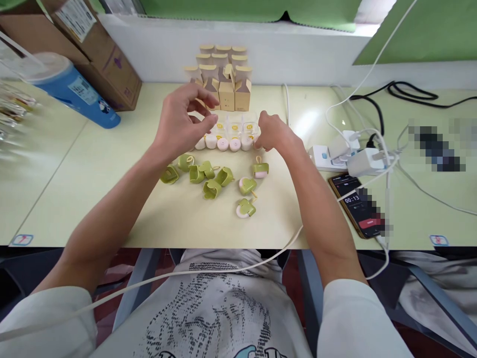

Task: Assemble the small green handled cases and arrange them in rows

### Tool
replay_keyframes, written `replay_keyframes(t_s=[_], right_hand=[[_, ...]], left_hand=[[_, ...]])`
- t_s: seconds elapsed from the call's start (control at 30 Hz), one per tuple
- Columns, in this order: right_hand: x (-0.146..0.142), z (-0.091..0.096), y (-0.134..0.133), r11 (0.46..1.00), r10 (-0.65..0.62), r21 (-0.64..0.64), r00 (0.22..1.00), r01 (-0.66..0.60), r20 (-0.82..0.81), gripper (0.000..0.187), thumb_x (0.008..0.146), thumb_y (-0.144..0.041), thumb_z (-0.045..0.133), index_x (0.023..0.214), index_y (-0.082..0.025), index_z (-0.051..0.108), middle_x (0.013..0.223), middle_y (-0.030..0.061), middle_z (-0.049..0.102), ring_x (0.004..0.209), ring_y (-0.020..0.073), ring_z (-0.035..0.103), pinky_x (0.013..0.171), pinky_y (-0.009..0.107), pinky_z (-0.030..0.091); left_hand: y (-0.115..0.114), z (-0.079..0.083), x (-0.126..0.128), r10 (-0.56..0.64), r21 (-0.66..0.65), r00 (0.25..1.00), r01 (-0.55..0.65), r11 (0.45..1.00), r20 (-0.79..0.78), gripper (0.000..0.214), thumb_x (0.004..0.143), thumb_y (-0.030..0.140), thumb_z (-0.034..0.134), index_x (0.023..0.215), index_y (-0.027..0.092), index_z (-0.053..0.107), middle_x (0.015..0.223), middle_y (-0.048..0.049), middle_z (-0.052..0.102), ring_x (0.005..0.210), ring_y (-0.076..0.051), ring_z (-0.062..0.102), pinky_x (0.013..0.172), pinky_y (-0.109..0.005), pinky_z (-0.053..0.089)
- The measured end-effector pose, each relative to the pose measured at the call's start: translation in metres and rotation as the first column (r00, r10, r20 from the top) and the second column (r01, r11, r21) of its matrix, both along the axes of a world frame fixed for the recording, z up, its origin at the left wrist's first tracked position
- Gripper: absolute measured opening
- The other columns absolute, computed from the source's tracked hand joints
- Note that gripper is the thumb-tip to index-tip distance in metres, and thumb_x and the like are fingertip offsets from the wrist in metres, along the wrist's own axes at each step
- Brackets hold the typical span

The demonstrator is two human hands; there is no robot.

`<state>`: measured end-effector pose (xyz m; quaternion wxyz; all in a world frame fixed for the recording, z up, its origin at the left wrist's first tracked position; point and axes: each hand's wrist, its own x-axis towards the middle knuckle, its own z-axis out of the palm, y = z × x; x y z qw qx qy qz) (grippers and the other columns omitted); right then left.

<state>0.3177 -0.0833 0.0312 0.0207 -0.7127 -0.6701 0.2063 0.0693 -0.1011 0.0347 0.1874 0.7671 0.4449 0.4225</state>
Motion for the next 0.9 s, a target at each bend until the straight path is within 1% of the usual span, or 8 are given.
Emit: replay_keyframes(t_s=[0.2, 0.3, 0.4, 0.5, 0.6, 0.7, 0.8, 0.9], right_hand=[[0.001, 0.013, -0.006, 0.998, 0.037, -0.046, 0.995, -0.034, 0.087, 0.079, 0.096, -0.024, 0.095, 0.165, -0.012, 0.059, 0.135, 0.0185, 0.082, 0.090, 0.0236, 0.083, 0.079, 0.037, 0.060], [0.004, 0.037, -0.019, 0.997, 0.052, -0.058, 0.980, -0.041, 0.191, 0.051, 0.110, -0.036, 0.082, 0.149, -0.005, 0.073, 0.110, 0.0166, 0.086, 0.094, 0.0245, 0.082, 0.083, 0.037, 0.056], [0.007, 0.063, -0.039, 0.994, 0.110, -0.020, 0.973, -0.109, 0.201, 0.027, 0.112, -0.040, 0.078, 0.118, -0.015, 0.087, 0.100, 0.0127, 0.086, 0.098, 0.0278, 0.079, 0.087, 0.039, 0.057], [0.004, 0.072, -0.065, 0.961, 0.265, 0.049, 0.958, -0.272, 0.107, 0.025, 0.112, -0.041, 0.076, 0.120, -0.021, 0.089, 0.108, 0.0116, 0.087, 0.103, 0.0310, 0.080, 0.094, 0.042, 0.061], [-0.013, 0.056, -0.089, 0.890, 0.444, 0.111, 0.896, -0.442, 0.010, 0.034, 0.113, -0.038, 0.072, 0.139, -0.019, 0.084, 0.126, 0.0143, 0.087, 0.117, 0.0338, 0.082, 0.106, 0.045, 0.061], [-0.043, 0.031, -0.105, 0.839, 0.543, 0.051, 0.840, -0.541, -0.019, 0.060, 0.114, -0.042, 0.074, 0.165, -0.013, 0.067, 0.152, 0.0245, 0.078, 0.137, 0.0417, 0.076, 0.114, 0.050, 0.061], [-0.072, 0.015, -0.110, 0.823, 0.567, -0.067, 0.824, -0.565, 0.020, 0.098, 0.104, -0.044, 0.091, 0.186, -0.021, 0.042, 0.169, 0.0280, 0.065, 0.139, 0.0457, 0.077, 0.115, 0.053, 0.062], [-0.090, 0.009, -0.109, 0.800, 0.597, -0.132, 0.799, -0.585, 0.075, 0.112, 0.103, -0.036, 0.093, 0.193, -0.025, 0.027, 0.164, 0.0281, 0.066, 0.134, 0.0442, 0.080, 0.112, 0.050, 0.062]], left_hand=[[0.002, -0.001, -0.003, -0.009, -0.005, 0.997, 0.009, 1.000, -0.074, 0.012, 0.101, 0.027, 0.070, 0.112, 0.033, 0.072, 0.134, -0.0076, 0.084, 0.109, -0.031, 0.081, 0.086, -0.053, 0.070], [-0.003, -0.001, 0.002, -0.005, 0.007, 0.997, 0.005, 1.000, -0.075, 0.017, 0.100, 0.020, 0.069, 0.114, 0.030, 0.074, 0.133, -0.0083, 0.084, 0.108, -0.029, 0.081, 0.089, -0.050, 0.070], [-0.018, 0.001, -0.001, -0.113, -0.004, 0.984, 0.113, 0.994, -0.137, 0.016, 0.101, 0.017, 0.069, 0.114, 0.023, 0.077, 0.123, -0.0095, 0.084, 0.104, -0.024, 0.080, 0.091, -0.042, 0.068], [-0.036, 0.000, -0.033, -0.256, -0.047, 0.916, 0.255, 0.966, -0.309, 0.015, 0.108, 0.032, 0.070, 0.115, 0.022, 0.079, 0.118, -0.0088, 0.085, 0.111, -0.027, 0.080, 0.102, -0.045, 0.068], [-0.053, -0.015, -0.089, -0.192, 0.015, 0.899, 0.216, 0.976, -0.394, 0.029, 0.112, 0.046, 0.073, 0.129, 0.024, 0.078, 0.132, -0.0105, 0.085, 0.132, -0.033, 0.077, 0.120, -0.058, 0.063], [-0.065, -0.049, -0.138, -0.162, 0.012, 0.900, 0.183, 0.983, -0.405, 0.060, 0.108, 0.060, 0.078, 0.160, 0.034, 0.064, 0.166, -0.0116, 0.070, 0.166, -0.040, 0.060, 0.140, -0.068, 0.051], [-0.074, -0.088, -0.156, -0.117, 0.000, 0.873, 0.133, 0.991, -0.474, 0.087, 0.105, 0.071, 0.079, 0.179, 0.042, 0.045, 0.187, -0.0098, 0.049, 0.181, -0.046, 0.038, 0.149, -0.080, 0.034], [-0.081, -0.106, -0.150, -0.076, -0.023, 0.852, 0.075, 0.997, -0.518, 0.079, 0.109, 0.070, 0.070, 0.179, 0.041, 0.048, 0.186, -0.0081, 0.052, 0.179, -0.047, 0.036, 0.142, -0.079, 0.042]])
